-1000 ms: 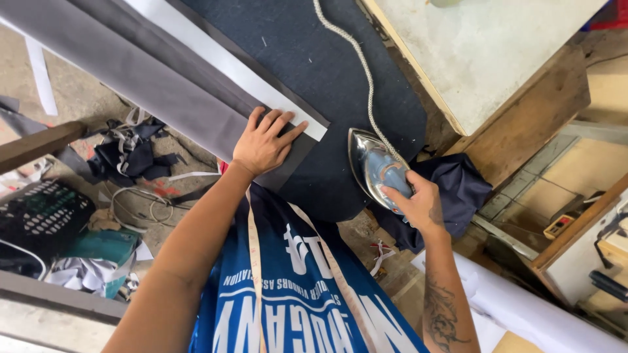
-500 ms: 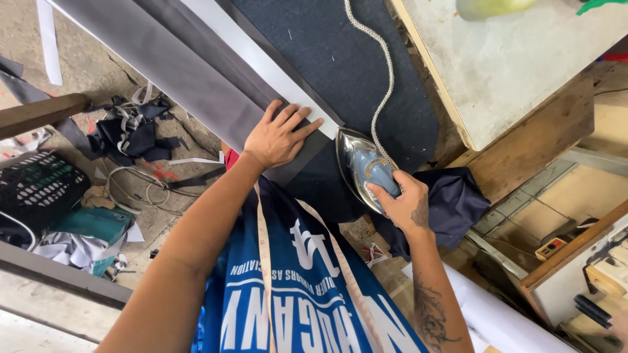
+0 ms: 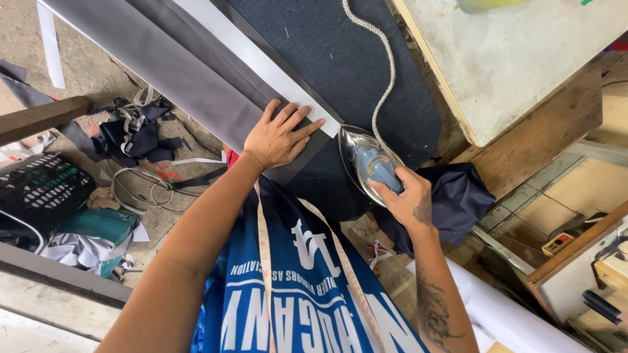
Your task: The person cuts a strip of dark fabric with white edges using scissors, then moves to an ironing board to press the fabric. They use a steam iron to smooth the fabric, holding it in place with one hand while ironing with the other.
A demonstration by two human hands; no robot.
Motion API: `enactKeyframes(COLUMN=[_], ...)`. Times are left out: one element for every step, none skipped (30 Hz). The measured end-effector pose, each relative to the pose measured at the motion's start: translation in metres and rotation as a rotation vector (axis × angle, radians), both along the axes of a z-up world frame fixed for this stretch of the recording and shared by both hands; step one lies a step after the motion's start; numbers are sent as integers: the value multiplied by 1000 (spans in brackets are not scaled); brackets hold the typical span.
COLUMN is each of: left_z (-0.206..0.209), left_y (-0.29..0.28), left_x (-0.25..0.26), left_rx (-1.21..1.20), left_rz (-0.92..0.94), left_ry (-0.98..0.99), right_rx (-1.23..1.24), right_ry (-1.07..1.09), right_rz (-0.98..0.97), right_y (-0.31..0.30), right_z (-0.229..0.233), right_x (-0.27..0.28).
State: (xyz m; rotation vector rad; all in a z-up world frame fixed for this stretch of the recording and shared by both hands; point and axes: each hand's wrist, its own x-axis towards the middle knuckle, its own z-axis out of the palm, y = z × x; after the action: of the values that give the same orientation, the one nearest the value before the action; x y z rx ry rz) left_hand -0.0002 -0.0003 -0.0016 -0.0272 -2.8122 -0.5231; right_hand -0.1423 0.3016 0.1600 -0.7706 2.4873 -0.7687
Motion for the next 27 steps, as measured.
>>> enactKeyframes(left_z=[-1,0,0,1,1,2,2,2,2,2,2,3,3,3,3,3,3,3,4,4,4,4,4,5,6,7,9], left_y=[0,-1,-1,-1,-1,-1,0,0,0,0,0,0,0,0,0,0,-1,-1,0,0,0,-1,-1,-2,-2,-2,-2], left_x=[0,0,0,0,0,-1,-1,0,0,-1,-1,-1,-1,-1,-1,-1,-1,-1,0,1,0,0,0,-1,1,1,1], left_rx=[0,-1,0,2,2,4,7,7,12,16,17,14,11,12,16,20,20,18,20,23,22,21,23,19,15,15,4], left_rz=[0,1,-1,-2,2,1,1,5,5,6,10,11,12,14,9,4,7,6,6,8,5,2,9,6,6,15,16], left_ry=[-3,-3,0,4,3,3,3,2,2,2,0,-2,-3,-4,-5,-5,-5,-6,-8,-9,-12,-14,-13,-7,-3,-6,-2], right_rx=[-15,-16,-18,-19,-20,-2,16,17,19,22,22,25,29,29,33,36,36,62,92,95,81,68,70,-44,-157,-156,-141], right_ry=[-2,-2,-1,-1,-2,-3,-4,-6,-8,-10,-11,-13,-15,-15,-13,-10,-10,-23,-36,-37,-48,-60,-59,-200,-344,-348,-425], right_rz=[6,7,16,25,28,38,47,51,57,63,66,71,74,77,78,80,82,82,83,85,96,106,113,-2,-114,-105,-137], right_y=[-4,-5,-6,-6,-6,-6,-6,-7,-8,-10,-11,-12,-13,-14,-15,-15,-14,-13,-10,-14,-19,-25,-20,-14,-9,-4,2], right_z=[-1,-3,-6,-8,-10,-12,-13,-14,-14,-14,-13,-13,-12,-13,-14,-15,-19,-22,-25,-16,-8,0,2,5,6,-1,-6], right_x=[-1,-1,-2,-2,-4,-5,-7,-7,-8,-9,-10,-11,-12,-13,-13,-14,-16,-17,-19,-17,-17,-16,-17,-18,-18,-20,-21])
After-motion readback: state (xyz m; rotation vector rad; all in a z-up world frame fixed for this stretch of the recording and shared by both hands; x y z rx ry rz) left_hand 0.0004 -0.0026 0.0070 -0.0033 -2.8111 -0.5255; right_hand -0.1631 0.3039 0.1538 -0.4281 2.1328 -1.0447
